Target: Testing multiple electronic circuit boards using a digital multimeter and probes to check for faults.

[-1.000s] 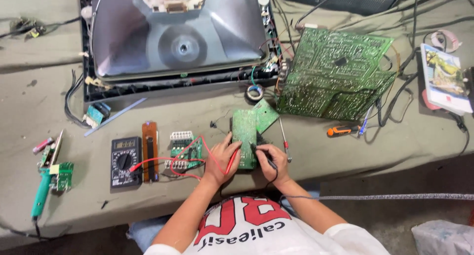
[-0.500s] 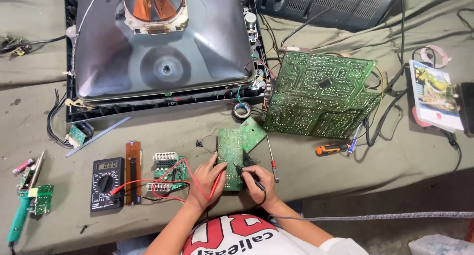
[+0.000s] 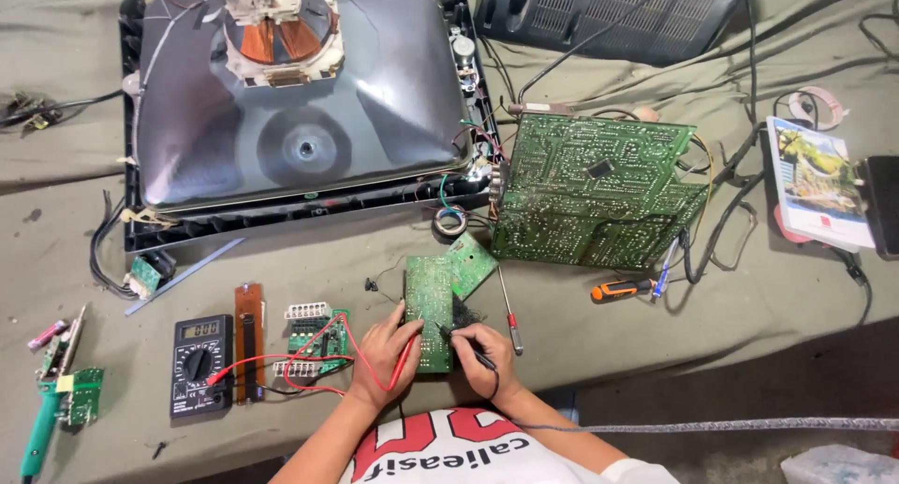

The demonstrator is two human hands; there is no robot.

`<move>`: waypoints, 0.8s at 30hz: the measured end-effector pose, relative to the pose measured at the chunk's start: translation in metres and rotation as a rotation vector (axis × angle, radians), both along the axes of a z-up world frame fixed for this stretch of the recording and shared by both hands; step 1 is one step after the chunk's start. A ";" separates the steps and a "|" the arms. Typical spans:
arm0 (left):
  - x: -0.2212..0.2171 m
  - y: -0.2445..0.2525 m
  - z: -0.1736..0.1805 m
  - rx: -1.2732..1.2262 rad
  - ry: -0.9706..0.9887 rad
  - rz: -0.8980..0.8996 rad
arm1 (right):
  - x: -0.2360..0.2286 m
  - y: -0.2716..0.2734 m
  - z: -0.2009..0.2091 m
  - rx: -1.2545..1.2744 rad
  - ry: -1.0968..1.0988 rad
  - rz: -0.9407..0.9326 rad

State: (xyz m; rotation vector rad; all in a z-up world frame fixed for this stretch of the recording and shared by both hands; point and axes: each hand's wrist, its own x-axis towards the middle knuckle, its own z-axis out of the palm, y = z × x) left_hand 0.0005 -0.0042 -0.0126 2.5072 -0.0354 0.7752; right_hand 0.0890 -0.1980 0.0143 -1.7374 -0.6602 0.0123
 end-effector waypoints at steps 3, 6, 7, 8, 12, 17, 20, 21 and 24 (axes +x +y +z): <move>0.001 -0.001 0.005 -0.018 -0.010 -0.005 | 0.001 -0.002 0.002 -0.026 -0.013 0.043; 0.001 -0.002 0.006 -0.028 -0.004 -0.001 | 0.002 -0.002 -0.001 -0.011 -0.015 0.029; 0.003 0.000 0.007 -0.030 -0.003 0.003 | 0.003 -0.001 0.002 -0.012 -0.014 0.033; 0.002 -0.001 0.006 -0.020 -0.007 -0.001 | 0.003 -0.001 0.003 -0.009 0.000 0.045; 0.002 -0.002 0.007 0.004 -0.017 0.003 | 0.003 -0.001 0.005 0.027 0.038 0.041; 0.001 -0.001 0.001 0.012 0.016 0.005 | 0.005 -0.001 0.004 -0.010 0.053 0.047; 0.001 -0.001 0.002 0.022 0.021 0.007 | 0.007 -0.002 -0.003 -0.008 0.096 0.057; 0.001 0.000 0.003 0.028 0.020 0.003 | 0.007 -0.002 -0.004 -0.009 0.122 0.066; 0.001 -0.004 0.010 0.019 0.036 0.017 | 0.008 -0.003 -0.006 -0.011 0.133 0.059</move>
